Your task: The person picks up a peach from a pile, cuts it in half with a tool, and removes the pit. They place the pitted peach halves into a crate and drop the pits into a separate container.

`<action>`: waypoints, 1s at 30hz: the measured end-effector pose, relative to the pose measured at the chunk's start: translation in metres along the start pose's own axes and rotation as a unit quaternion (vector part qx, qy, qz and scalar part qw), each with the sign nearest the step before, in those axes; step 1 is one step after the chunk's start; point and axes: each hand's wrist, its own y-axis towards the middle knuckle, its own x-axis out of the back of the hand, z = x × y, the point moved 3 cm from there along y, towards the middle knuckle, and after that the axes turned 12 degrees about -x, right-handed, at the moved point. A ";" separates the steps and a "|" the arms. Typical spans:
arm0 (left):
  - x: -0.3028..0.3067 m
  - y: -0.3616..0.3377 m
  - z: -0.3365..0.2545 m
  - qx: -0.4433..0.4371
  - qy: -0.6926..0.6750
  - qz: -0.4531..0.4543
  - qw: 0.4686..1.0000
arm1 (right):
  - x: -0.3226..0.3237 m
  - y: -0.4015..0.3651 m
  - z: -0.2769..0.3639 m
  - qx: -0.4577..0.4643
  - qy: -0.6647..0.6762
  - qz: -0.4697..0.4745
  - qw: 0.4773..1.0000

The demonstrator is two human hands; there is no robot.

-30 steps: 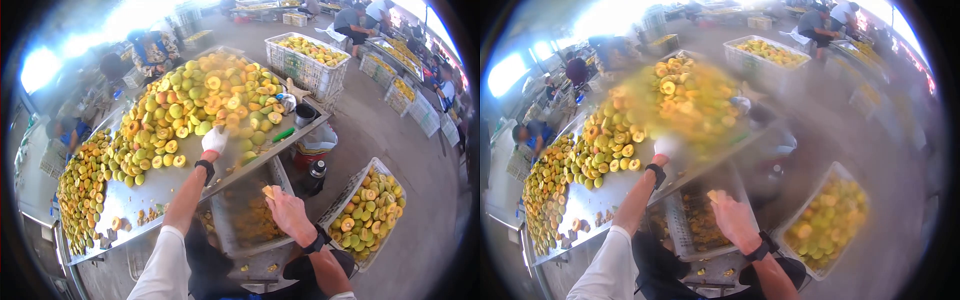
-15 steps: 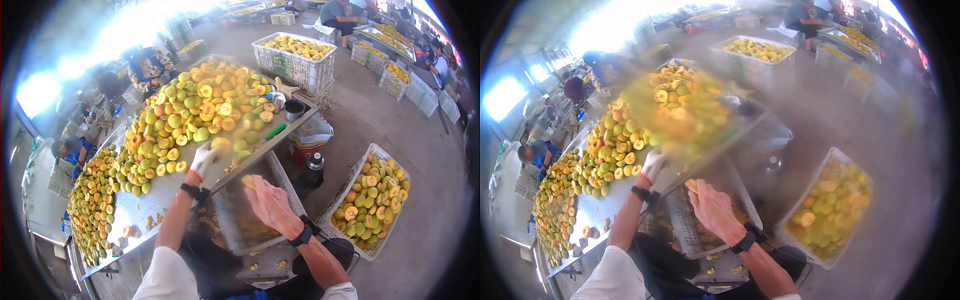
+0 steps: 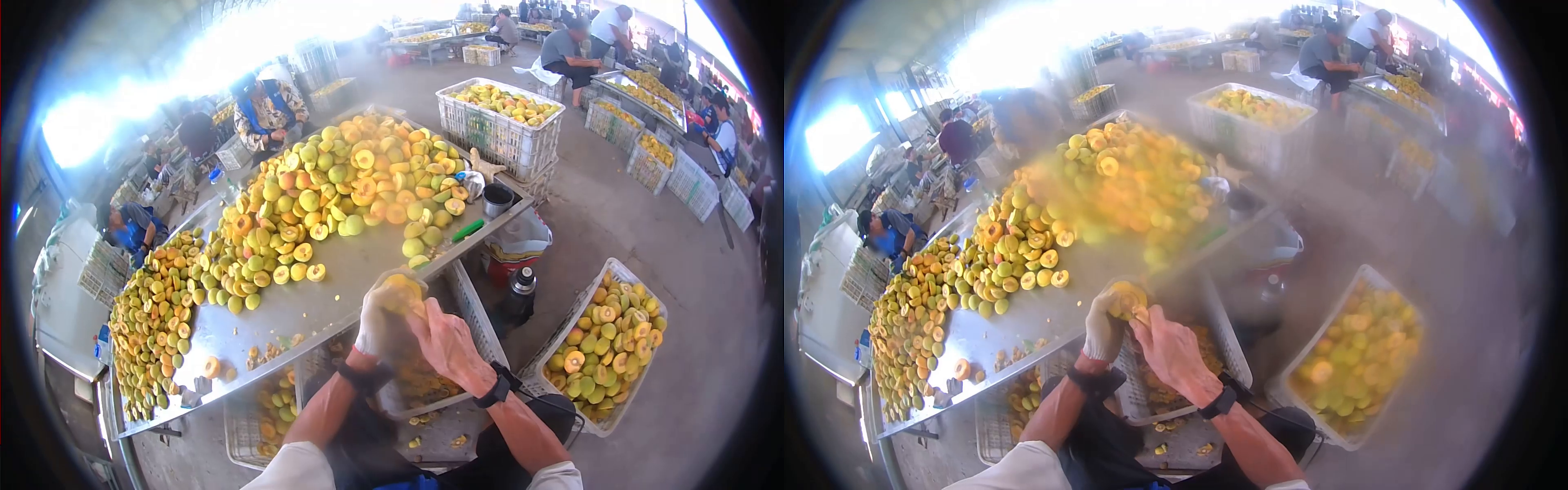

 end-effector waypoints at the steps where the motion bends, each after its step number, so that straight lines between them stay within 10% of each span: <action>1: -0.002 0.001 0.002 -0.013 -0.015 -0.014 1.000 | -0.002 0.001 -0.001 -0.005 0.004 -0.004 1.000; 20: -0.020 0.004 -0.017 -0.224 0.311 -0.039 0.923 | -0.016 0.008 0.002 0.005 0.123 -0.006 0.992; 30: -0.021 0.001 -0.015 -0.207 0.266 -0.039 0.941 | -0.010 0.003 -0.002 -0.006 0.101 0.053 0.993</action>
